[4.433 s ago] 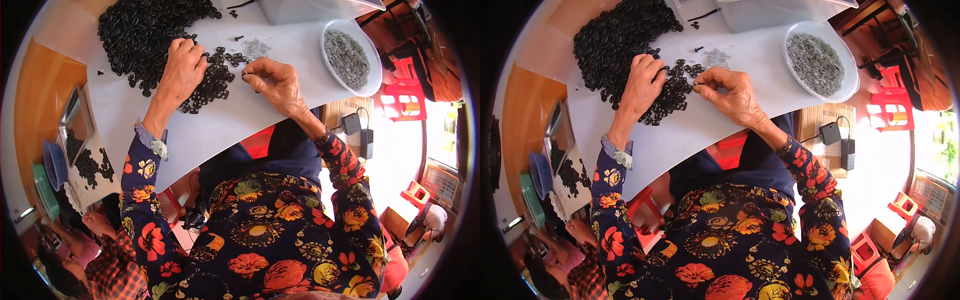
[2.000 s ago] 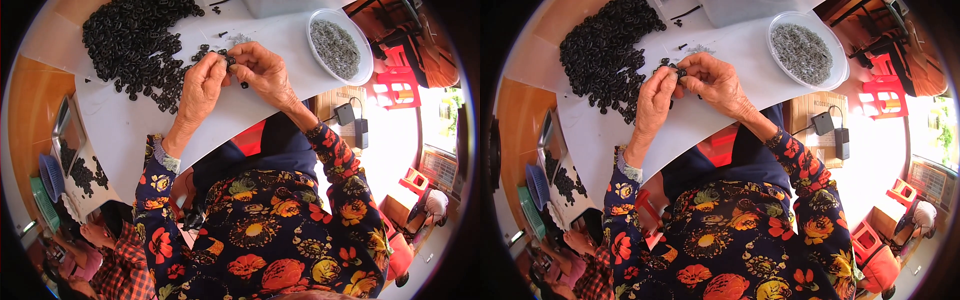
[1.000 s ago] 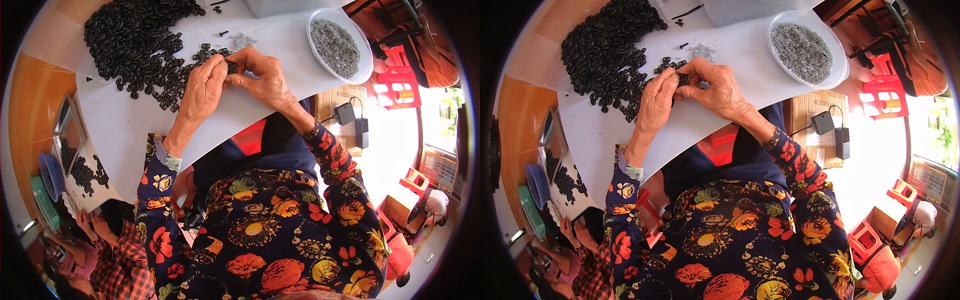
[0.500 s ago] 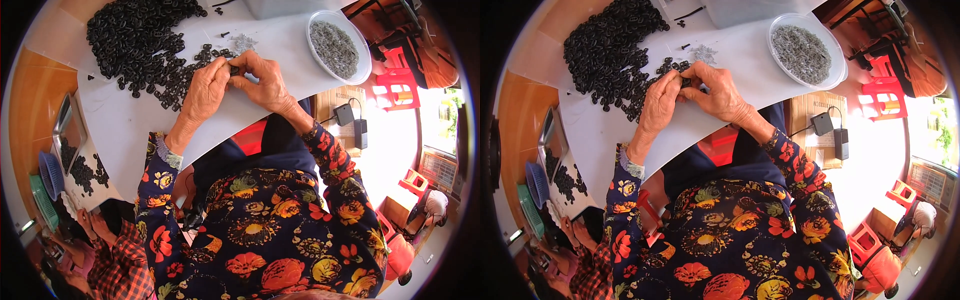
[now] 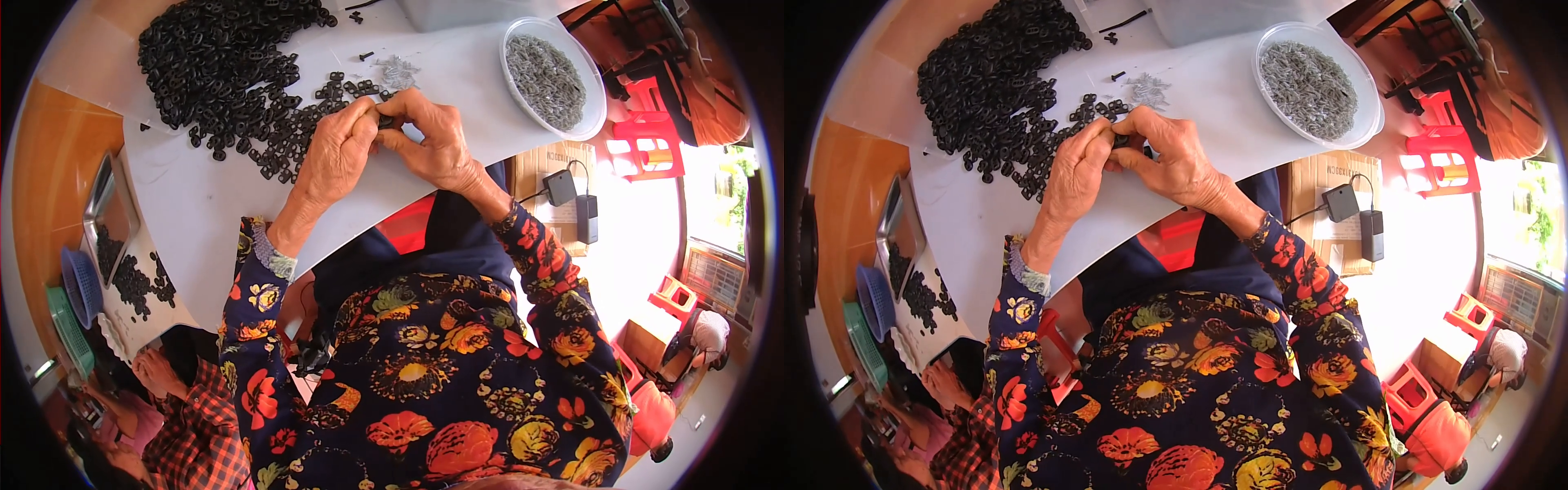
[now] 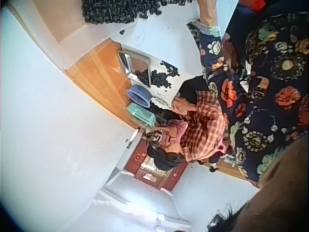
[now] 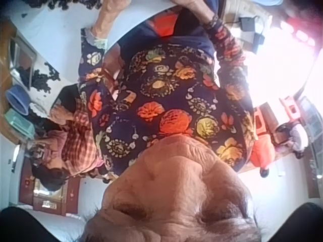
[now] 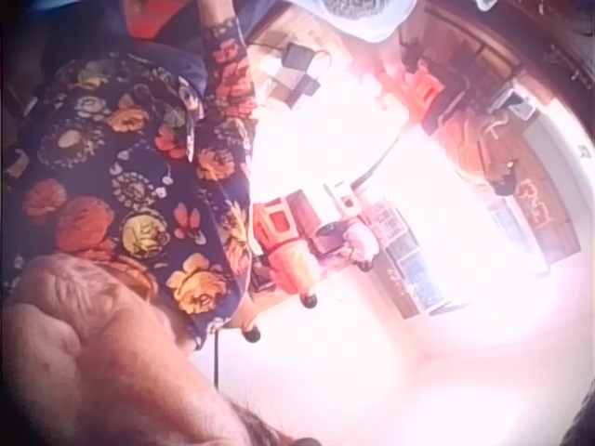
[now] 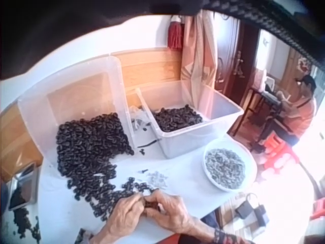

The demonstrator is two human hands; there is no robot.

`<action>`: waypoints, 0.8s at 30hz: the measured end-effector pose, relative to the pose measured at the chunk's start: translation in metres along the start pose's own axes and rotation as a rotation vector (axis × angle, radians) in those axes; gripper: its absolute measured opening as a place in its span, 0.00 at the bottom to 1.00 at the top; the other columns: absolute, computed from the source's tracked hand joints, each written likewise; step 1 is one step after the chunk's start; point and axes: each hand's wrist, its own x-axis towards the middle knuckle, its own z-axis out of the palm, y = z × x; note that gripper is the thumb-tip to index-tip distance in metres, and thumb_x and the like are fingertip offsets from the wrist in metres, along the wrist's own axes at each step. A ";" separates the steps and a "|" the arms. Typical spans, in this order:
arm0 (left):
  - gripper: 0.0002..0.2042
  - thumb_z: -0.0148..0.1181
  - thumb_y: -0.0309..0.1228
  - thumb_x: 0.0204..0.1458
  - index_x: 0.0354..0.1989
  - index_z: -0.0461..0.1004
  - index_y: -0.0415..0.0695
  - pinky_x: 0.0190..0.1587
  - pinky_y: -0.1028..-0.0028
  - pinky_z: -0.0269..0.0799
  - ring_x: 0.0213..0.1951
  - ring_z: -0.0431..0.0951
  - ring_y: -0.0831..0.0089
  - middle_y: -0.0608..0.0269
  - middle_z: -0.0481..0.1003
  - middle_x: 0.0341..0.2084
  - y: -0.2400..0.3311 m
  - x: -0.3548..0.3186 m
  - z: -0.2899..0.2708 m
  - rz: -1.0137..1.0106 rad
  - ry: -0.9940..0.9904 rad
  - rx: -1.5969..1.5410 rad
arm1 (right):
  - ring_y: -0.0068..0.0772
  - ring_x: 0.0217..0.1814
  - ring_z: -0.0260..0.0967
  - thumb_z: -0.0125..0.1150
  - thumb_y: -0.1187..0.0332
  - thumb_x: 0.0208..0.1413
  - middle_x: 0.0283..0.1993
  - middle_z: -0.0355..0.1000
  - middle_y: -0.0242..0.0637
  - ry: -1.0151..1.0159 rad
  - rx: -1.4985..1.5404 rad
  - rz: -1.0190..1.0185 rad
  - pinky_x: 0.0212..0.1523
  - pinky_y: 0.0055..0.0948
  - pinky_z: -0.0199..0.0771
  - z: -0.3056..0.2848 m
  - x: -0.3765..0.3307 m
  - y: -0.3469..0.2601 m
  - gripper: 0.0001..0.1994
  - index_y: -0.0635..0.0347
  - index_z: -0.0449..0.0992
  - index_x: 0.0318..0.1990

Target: The person assembles small plastic components by hand, picking up plastic pieces and pins from the table and fitting them together.

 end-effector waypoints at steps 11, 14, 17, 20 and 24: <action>0.13 0.43 0.36 0.60 0.33 0.66 0.37 0.26 0.71 0.63 0.22 0.63 0.76 0.60 0.64 0.17 0.003 -0.001 -0.001 -0.025 -0.005 0.002 | 0.30 0.25 0.71 0.65 0.78 0.45 0.24 0.73 0.37 -0.017 0.029 0.018 0.30 0.26 0.72 -0.001 0.001 0.004 0.10 0.64 0.69 0.33; 0.13 0.44 0.36 0.61 0.32 0.65 0.37 0.25 0.72 0.61 0.21 0.60 0.76 0.61 0.62 0.16 0.003 0.001 -0.005 0.013 0.022 0.101 | 0.28 0.26 0.70 0.66 0.77 0.45 0.24 0.72 0.37 -0.015 0.038 0.014 0.30 0.26 0.72 -0.002 0.005 -0.002 0.10 0.65 0.71 0.34; 0.13 0.45 0.35 0.62 0.31 0.64 0.37 0.24 0.73 0.60 0.21 0.57 0.76 0.62 0.60 0.15 0.004 0.002 -0.008 0.058 0.040 0.117 | 0.25 0.27 0.69 0.65 0.77 0.47 0.25 0.72 0.37 -0.005 0.058 0.021 0.31 0.25 0.72 -0.002 0.004 -0.002 0.10 0.67 0.72 0.37; 0.13 0.45 0.35 0.62 0.30 0.63 0.37 0.23 0.73 0.59 0.20 0.58 0.76 0.62 0.60 0.15 0.000 0.002 -0.007 0.074 0.021 0.099 | 0.22 0.27 0.68 0.60 0.76 0.51 0.26 0.72 0.36 -0.004 0.174 0.146 0.32 0.24 0.71 -0.003 0.002 -0.003 0.08 0.68 0.73 0.39; 0.13 0.45 0.35 0.62 0.30 0.64 0.38 0.23 0.73 0.59 0.20 0.59 0.77 0.63 0.61 0.14 0.000 0.002 -0.007 0.053 0.032 0.061 | 0.18 0.28 0.65 0.51 0.76 0.58 0.28 0.72 0.32 -0.025 0.316 0.341 0.31 0.22 0.70 -0.005 0.002 0.001 0.08 0.68 0.73 0.42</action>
